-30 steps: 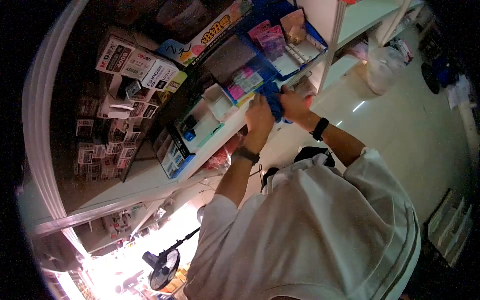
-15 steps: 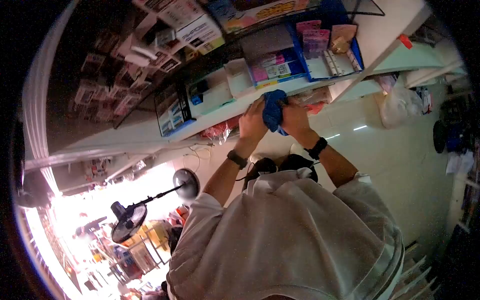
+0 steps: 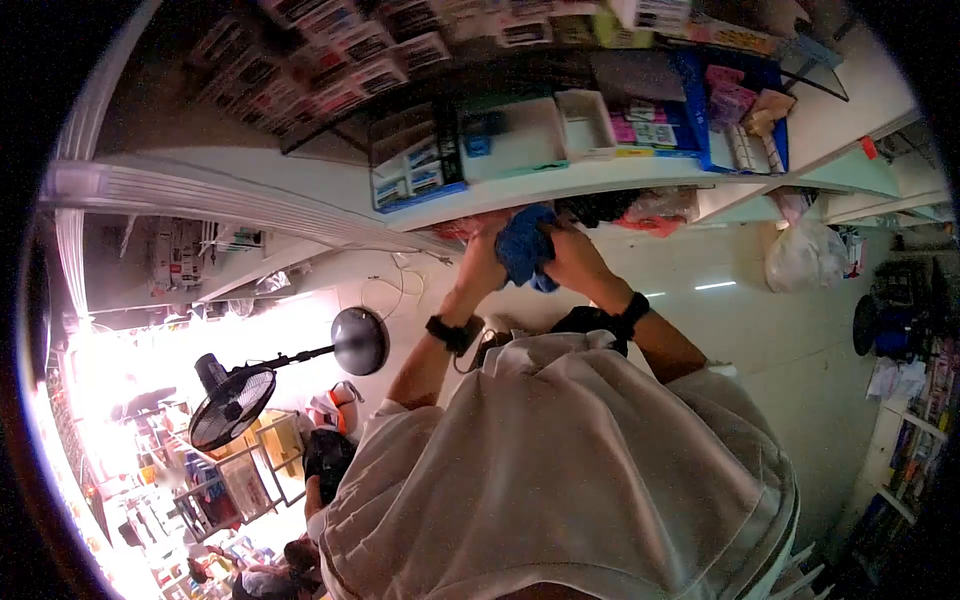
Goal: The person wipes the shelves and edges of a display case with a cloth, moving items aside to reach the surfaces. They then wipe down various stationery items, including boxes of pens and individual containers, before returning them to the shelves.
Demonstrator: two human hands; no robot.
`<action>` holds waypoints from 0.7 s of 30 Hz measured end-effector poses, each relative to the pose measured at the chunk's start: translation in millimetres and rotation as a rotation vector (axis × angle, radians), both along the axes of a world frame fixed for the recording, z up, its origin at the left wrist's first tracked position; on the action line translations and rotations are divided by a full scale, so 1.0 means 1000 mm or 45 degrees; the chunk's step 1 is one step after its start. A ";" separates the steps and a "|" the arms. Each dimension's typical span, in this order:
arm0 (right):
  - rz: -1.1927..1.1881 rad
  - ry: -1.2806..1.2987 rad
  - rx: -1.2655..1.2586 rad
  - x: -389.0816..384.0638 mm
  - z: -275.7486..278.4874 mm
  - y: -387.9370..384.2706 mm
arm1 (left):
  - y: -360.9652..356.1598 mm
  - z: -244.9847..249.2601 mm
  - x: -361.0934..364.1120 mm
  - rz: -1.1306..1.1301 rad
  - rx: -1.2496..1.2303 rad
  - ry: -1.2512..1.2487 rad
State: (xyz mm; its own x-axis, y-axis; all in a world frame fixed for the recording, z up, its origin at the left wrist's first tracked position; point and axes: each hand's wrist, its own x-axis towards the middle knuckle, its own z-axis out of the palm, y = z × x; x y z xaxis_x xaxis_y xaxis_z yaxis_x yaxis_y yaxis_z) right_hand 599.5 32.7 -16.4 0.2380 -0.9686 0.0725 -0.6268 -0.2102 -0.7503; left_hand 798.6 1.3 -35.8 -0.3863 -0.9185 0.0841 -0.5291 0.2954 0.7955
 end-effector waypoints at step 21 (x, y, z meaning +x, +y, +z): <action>-0.090 -0.237 -0.722 0.267 0.134 -0.064 | -0.037 0.161 0.205 0.633 -1.051 0.477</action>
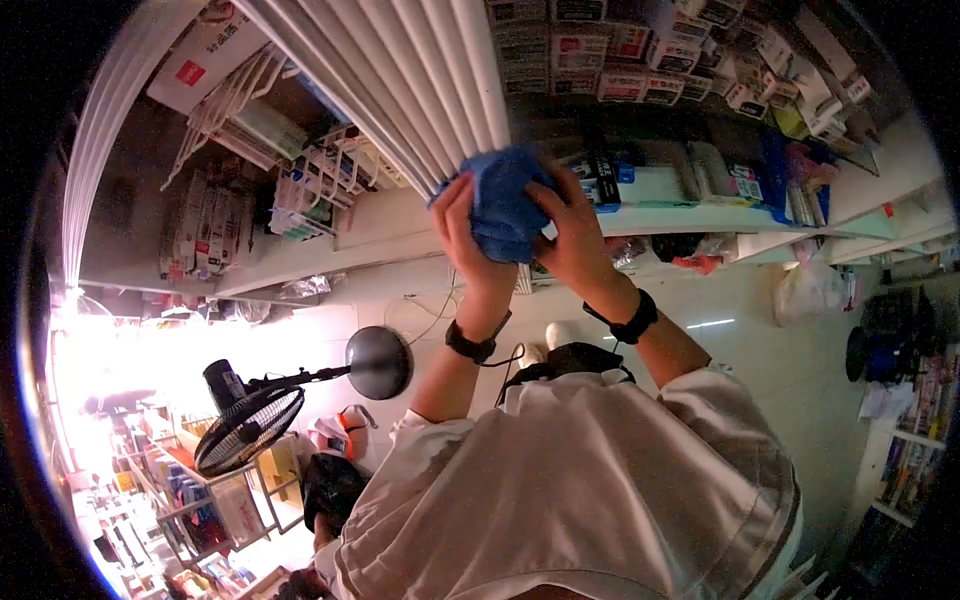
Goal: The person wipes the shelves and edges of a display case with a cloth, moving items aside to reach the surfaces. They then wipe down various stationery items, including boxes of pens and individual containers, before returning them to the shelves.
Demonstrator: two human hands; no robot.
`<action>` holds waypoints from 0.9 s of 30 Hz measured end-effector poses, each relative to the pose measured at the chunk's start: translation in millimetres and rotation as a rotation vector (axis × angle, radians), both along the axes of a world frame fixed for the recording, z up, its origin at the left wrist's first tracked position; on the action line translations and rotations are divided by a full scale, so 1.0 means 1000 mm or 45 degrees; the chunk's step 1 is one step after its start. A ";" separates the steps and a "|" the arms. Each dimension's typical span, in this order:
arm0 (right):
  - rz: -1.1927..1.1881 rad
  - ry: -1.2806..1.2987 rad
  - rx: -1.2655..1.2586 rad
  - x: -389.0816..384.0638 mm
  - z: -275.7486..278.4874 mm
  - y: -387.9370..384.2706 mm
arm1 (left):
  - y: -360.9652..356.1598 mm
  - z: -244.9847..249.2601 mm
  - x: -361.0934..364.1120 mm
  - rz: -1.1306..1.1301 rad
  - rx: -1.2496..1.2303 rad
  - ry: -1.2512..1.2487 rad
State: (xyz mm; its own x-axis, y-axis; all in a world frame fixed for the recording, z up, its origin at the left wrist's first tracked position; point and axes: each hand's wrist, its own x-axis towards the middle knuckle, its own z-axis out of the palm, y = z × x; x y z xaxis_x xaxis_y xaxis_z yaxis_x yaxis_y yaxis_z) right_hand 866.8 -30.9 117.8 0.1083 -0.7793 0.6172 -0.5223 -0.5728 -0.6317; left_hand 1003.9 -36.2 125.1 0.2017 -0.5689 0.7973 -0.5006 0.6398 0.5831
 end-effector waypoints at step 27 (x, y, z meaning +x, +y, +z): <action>0.239 -0.127 0.601 0.145 -0.133 0.019 | 0.019 -0.112 0.188 -0.392 0.492 -0.317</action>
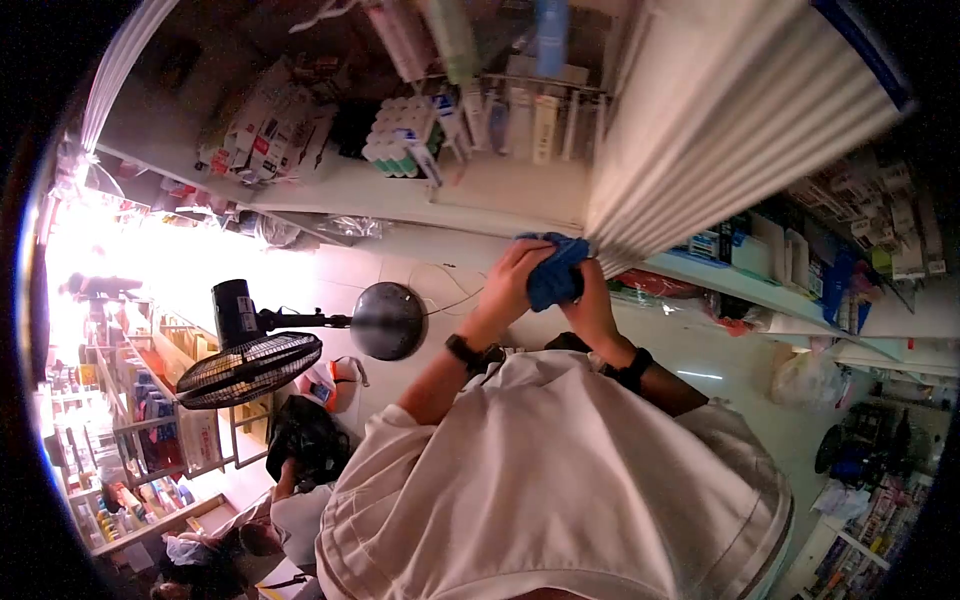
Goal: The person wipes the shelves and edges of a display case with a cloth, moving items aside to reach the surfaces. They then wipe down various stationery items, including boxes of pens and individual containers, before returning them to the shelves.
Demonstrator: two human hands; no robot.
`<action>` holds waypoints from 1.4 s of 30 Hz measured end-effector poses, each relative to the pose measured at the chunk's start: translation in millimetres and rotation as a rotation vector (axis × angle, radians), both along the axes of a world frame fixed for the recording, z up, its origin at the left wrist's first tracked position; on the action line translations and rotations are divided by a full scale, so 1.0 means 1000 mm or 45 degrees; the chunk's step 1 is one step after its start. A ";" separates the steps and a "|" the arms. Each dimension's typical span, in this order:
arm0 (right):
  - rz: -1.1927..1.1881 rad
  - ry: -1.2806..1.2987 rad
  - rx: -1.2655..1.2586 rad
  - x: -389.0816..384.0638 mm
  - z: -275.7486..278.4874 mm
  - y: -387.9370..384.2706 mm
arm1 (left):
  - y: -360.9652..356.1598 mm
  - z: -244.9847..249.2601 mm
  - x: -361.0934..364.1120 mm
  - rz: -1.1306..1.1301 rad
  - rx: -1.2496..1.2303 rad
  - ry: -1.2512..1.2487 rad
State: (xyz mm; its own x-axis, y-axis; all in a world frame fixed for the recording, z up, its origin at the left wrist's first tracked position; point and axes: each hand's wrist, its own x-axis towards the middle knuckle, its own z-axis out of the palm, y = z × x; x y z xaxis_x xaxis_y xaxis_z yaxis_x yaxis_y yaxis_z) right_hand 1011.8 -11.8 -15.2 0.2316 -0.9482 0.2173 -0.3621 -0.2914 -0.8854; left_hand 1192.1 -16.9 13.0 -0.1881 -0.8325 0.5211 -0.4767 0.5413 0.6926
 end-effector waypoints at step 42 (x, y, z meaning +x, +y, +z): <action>0.319 0.877 -0.522 0.354 0.015 -0.101 | -0.065 -0.018 0.299 1.030 0.223 -0.583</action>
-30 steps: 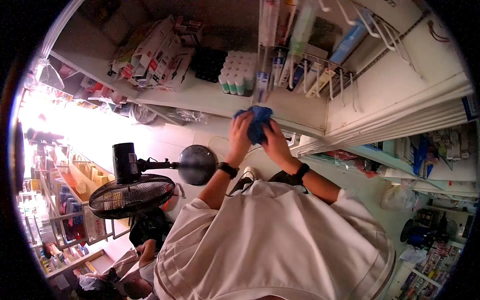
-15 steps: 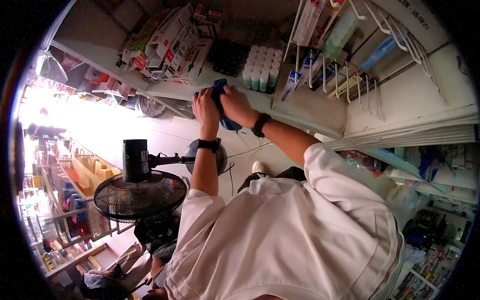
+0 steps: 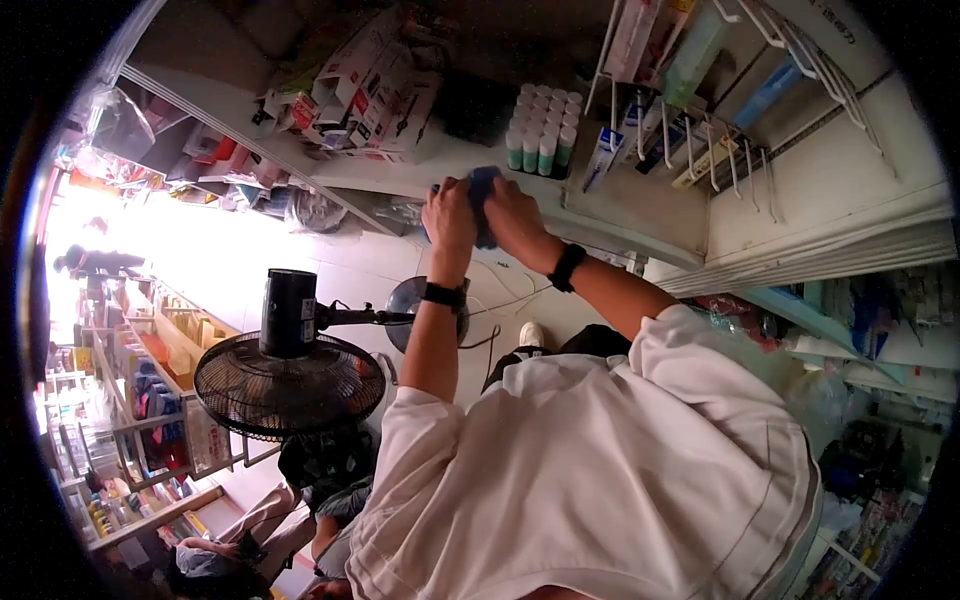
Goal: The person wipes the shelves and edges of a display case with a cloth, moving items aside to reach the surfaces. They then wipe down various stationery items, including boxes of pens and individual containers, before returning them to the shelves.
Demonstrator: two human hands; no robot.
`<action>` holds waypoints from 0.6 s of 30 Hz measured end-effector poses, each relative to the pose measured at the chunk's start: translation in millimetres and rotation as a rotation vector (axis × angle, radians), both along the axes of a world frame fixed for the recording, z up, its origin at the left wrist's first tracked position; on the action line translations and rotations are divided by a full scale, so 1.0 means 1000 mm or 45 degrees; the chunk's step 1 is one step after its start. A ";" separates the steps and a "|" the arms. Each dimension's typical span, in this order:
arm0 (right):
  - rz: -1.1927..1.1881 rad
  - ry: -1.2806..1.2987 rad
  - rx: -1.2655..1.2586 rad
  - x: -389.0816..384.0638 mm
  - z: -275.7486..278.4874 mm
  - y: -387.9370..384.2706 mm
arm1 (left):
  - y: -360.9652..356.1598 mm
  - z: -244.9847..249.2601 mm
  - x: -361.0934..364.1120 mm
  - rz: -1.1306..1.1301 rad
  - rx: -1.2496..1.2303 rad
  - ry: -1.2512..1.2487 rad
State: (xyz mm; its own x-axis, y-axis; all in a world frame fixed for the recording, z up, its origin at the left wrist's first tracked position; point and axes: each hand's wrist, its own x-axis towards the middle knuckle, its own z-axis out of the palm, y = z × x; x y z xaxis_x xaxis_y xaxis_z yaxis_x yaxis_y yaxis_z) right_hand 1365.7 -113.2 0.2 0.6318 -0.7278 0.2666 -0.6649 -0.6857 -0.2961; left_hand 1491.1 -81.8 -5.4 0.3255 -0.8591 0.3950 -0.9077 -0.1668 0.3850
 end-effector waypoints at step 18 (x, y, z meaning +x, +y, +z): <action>0.403 -0.397 0.021 0.057 -0.023 0.003 | -0.006 -0.026 0.059 0.425 -0.351 0.316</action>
